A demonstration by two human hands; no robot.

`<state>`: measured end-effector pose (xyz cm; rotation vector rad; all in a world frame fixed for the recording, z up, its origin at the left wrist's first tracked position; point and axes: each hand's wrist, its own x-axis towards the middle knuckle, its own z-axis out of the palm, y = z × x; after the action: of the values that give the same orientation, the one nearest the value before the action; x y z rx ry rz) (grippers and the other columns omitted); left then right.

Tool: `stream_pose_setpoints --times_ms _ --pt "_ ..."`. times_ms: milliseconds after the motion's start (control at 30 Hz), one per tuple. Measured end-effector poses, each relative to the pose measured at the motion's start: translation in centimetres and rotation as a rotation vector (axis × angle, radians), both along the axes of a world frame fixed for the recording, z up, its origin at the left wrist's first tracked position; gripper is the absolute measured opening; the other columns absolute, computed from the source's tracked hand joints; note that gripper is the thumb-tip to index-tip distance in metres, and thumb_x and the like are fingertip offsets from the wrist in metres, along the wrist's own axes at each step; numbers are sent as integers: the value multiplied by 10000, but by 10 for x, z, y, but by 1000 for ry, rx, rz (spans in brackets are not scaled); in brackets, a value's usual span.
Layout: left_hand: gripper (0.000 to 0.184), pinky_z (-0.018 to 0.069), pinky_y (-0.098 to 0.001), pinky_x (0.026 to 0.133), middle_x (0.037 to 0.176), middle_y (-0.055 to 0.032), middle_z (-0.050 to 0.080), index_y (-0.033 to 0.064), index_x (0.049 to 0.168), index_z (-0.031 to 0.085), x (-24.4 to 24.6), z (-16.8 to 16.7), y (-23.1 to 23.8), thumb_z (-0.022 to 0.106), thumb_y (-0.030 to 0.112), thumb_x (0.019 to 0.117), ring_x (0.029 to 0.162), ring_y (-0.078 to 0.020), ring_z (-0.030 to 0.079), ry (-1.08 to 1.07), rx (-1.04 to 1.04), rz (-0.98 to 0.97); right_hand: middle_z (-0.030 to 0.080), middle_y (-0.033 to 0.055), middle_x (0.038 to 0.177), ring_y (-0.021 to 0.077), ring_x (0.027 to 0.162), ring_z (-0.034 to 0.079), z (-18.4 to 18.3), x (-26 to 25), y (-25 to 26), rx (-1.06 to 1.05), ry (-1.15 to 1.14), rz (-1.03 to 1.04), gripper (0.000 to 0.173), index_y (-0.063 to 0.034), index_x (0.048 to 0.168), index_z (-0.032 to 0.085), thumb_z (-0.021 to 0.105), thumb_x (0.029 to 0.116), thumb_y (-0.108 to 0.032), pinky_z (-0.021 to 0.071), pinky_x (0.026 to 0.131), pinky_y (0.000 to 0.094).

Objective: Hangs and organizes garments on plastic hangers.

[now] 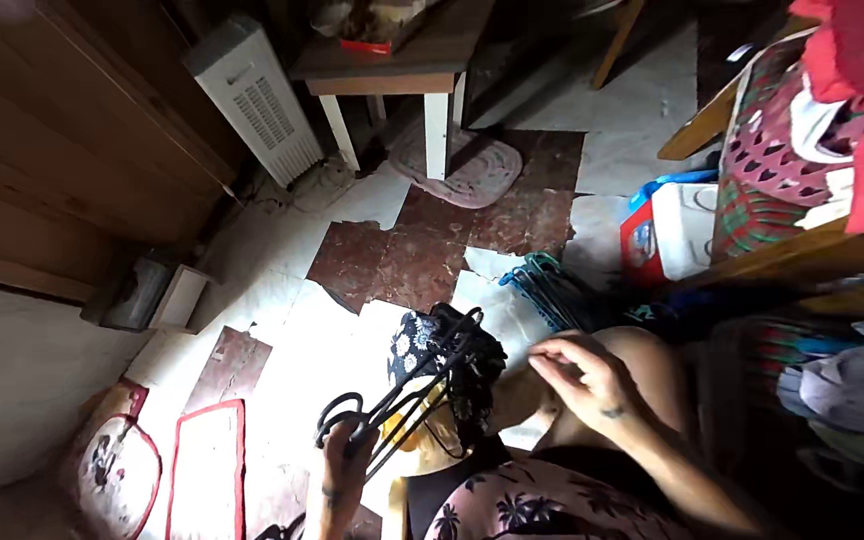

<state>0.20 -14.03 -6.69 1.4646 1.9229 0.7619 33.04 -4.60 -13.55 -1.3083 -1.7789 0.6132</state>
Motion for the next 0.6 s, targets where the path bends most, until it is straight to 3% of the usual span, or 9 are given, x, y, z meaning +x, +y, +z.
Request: stream_pose_setpoints --times_ms 67,133,267,400,467,600 --pt "140 442 -137 563 651 79 596 41 918 715 9 -2 1 687 179 918 559 67 505 -41 26 -30 719 91 891 156 879 667 12 -31 6 125 91 22 261 -45 966 777 605 969 -241 555 821 290" --pt "138 456 -132 563 659 73 614 41 912 722 14 -5 2 694 176 907 564 71 520 -65 71 -65 716 108 878 202 869 677 18 -52 13 135 81 41 276 -43 952 786 632 960 -273 564 805 340" --pt "171 476 -184 581 676 21 641 26 934 739 26 -6 4 691 188 911 571 15 545 47 80 -96 667 113 804 282 823 671 27 -76 12 122 -100 45 331 -60 759 720 633 926 -331 551 733 440" --pt "163 534 -333 578 687 -44 690 58 919 764 34 -8 5 698 206 899 584 -128 643 276 91 -104 661 58 733 226 698 665 39 -80 2 176 -250 53 404 -106 717 707 555 961 -390 514 610 402" --pt "160 550 -359 625 732 -51 708 61 940 775 31 -5 4 708 203 905 628 -138 660 228 21 -129 649 89 735 218 655 651 45 -69 12 126 -112 61 397 -52 742 688 563 987 -339 530 573 392" --pt "149 499 -202 581 692 12 675 39 947 754 6 1 -2 716 173 894 577 7 579 86 10 -95 655 161 787 176 701 624 34 -9 52 -39 110 -148 361 89 900 684 511 1021 -204 536 676 355"
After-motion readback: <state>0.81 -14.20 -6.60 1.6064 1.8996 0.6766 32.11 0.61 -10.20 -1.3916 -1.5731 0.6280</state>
